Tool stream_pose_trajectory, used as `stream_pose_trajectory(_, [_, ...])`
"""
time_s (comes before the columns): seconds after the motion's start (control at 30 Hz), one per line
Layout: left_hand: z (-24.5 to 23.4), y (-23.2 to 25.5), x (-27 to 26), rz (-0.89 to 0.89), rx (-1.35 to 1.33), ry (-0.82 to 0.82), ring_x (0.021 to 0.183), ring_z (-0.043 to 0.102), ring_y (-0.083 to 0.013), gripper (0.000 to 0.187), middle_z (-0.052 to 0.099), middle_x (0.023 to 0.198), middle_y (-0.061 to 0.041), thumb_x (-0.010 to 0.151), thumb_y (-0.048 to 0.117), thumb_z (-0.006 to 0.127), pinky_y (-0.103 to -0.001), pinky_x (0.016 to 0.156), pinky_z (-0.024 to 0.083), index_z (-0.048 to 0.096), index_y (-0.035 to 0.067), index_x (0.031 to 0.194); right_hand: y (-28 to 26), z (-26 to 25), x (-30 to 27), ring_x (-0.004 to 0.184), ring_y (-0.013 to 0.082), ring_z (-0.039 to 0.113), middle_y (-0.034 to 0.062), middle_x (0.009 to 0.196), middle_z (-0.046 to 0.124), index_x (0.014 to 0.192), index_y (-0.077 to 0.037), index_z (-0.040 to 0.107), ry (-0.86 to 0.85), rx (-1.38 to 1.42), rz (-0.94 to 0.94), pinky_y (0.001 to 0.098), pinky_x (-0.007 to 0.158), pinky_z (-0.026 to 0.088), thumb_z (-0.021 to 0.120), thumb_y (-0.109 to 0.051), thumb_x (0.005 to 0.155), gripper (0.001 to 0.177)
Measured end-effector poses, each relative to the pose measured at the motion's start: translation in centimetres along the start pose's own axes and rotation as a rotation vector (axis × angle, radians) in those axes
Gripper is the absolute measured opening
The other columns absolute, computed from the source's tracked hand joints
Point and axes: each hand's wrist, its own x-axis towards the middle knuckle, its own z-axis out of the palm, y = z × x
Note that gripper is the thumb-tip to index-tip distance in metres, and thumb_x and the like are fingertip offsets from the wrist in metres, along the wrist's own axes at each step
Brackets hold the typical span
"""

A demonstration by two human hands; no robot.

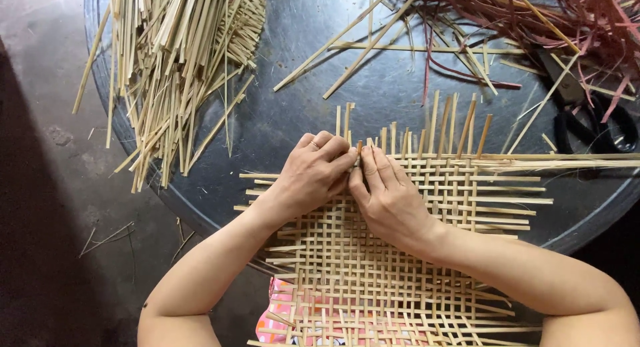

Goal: Weaving a square base for a basket by interlacing thin bamboo strips on a flat surface.

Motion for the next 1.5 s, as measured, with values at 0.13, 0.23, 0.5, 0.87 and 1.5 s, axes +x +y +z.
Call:
stream_pose_trajectory(0.13, [-0.1,-0.2,0.1,0.015,-0.017,-0.007,0.070,0.046,-0.0200,0.015,0.045,0.078,-0.001,0.065,0.023,0.058,-0.029,0.061,0.034,0.054,0.014,0.077,-0.1,0.2,0.1,0.096,0.0303,0.055,0.0234,0.101,0.055,0.094,-0.006,0.045,0.016,0.036,0.012,0.0397,0.083,0.043,0.038,-0.012,0.080,0.016])
stream_pose_trajectory(0.23, [0.0,-0.4,0.2,0.020,-0.036,-0.019,0.070,0.045,-0.0196,0.015,0.045,0.078,0.000,0.065,0.023,0.058,-0.028,0.060,0.034,0.052,0.014,0.075,0.0,0.9,-0.1,0.097,0.0321,0.054,0.0242,0.102,0.053,0.093,-0.004,0.043,0.062,0.042,0.019,0.0403,0.083,0.042,0.039,-0.011,0.079,0.016])
stream_pose_trajectory(0.5, [0.2,-0.5,0.2,0.036,-0.038,-0.021,0.071,0.045,-0.0179,0.009,0.045,0.076,0.001,0.071,0.022,0.055,-0.027,0.058,0.034,0.050,0.016,0.074,0.0,1.2,0.3,0.092,0.0302,0.056,0.0218,0.096,0.054,0.088,-0.002,0.046,0.160,0.004,0.013,0.0383,0.083,0.042,0.042,-0.011,0.076,0.016])
stream_pose_trajectory(0.87, [-0.2,-0.3,0.6,0.063,-0.034,0.015,0.067,0.042,-0.0178,0.006,0.044,0.076,0.001,0.070,0.019,0.054,-0.026,0.057,0.032,0.048,0.016,0.071,-0.1,0.8,0.4,0.087,0.0310,0.056,0.0216,0.092,0.054,0.084,-0.001,0.047,0.216,-0.011,0.012,0.0381,0.080,0.043,0.041,-0.010,0.077,0.013])
stream_pose_trajectory(1.5, [-1.0,-0.7,0.3,-0.320,-0.612,0.051,0.071,0.055,-0.0223,0.013,0.052,0.076,-0.005,0.075,0.002,0.060,-0.030,0.068,0.044,0.060,0.008,0.087,4.1,0.8,-2.2,0.106,0.0273,0.047,0.0137,0.115,0.047,0.120,-0.009,0.048,0.195,0.230,0.019,0.0361,0.090,0.033,0.047,-0.034,0.085,0.043])
